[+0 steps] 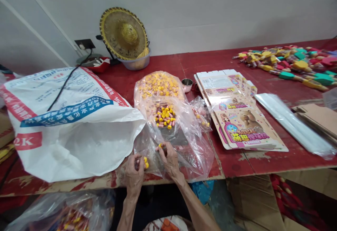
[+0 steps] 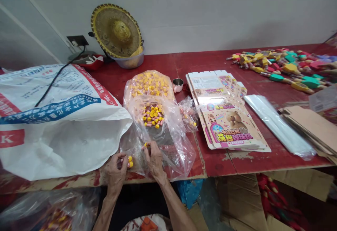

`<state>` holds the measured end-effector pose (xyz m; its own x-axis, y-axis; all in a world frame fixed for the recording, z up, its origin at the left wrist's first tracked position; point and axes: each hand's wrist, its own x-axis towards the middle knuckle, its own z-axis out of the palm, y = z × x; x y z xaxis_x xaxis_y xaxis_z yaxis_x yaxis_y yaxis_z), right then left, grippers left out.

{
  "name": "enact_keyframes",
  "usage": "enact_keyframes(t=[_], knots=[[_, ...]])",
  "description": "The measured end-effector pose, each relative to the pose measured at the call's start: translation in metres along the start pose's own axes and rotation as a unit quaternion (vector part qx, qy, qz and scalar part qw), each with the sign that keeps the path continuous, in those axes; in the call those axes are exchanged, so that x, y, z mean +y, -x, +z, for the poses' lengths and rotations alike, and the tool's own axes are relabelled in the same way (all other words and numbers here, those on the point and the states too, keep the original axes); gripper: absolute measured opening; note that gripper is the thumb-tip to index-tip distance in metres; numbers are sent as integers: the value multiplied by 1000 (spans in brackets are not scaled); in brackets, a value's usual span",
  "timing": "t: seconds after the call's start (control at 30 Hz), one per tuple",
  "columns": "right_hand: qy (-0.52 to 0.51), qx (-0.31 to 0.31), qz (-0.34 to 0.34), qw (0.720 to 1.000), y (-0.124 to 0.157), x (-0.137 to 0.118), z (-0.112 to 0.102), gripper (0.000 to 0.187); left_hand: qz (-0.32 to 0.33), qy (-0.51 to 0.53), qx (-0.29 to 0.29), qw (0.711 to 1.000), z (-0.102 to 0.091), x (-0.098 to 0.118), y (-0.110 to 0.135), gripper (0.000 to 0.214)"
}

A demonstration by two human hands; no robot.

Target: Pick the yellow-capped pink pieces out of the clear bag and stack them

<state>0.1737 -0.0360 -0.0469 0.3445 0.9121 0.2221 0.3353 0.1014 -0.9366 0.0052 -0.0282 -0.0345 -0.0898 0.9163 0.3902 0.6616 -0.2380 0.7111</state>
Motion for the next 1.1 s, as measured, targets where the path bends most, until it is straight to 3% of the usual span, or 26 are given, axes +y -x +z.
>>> enact_keyframes(t=[0.3,0.43,0.6,0.7,0.83,0.97,1.1], knots=[[-2,3,-5,1000,1,-2,-1,20,5,0,6,1000,2,4,-2,27],[3,35,-9,999,3,-3,-2,23,-22,41,-27,999,2,8,0,27],[34,-3,-29,999,4,-3,-1,27,51,20,-28,998,5,29,3,21],[16,-2,0,1000,3,-5,-2,26,56,-16,-69,996,10,35,0,20],[10,23,1,1000,2,-10,-8,26,-60,96,-146,983,10,31,-8,18],[46,25,-24,998,0,-15,-23,29,-221,197,-99,950,-4,29,-13,29],[82,-9,-29,996,-3,-13,-30,31,-304,296,-89,901,-16,35,-15,41]])
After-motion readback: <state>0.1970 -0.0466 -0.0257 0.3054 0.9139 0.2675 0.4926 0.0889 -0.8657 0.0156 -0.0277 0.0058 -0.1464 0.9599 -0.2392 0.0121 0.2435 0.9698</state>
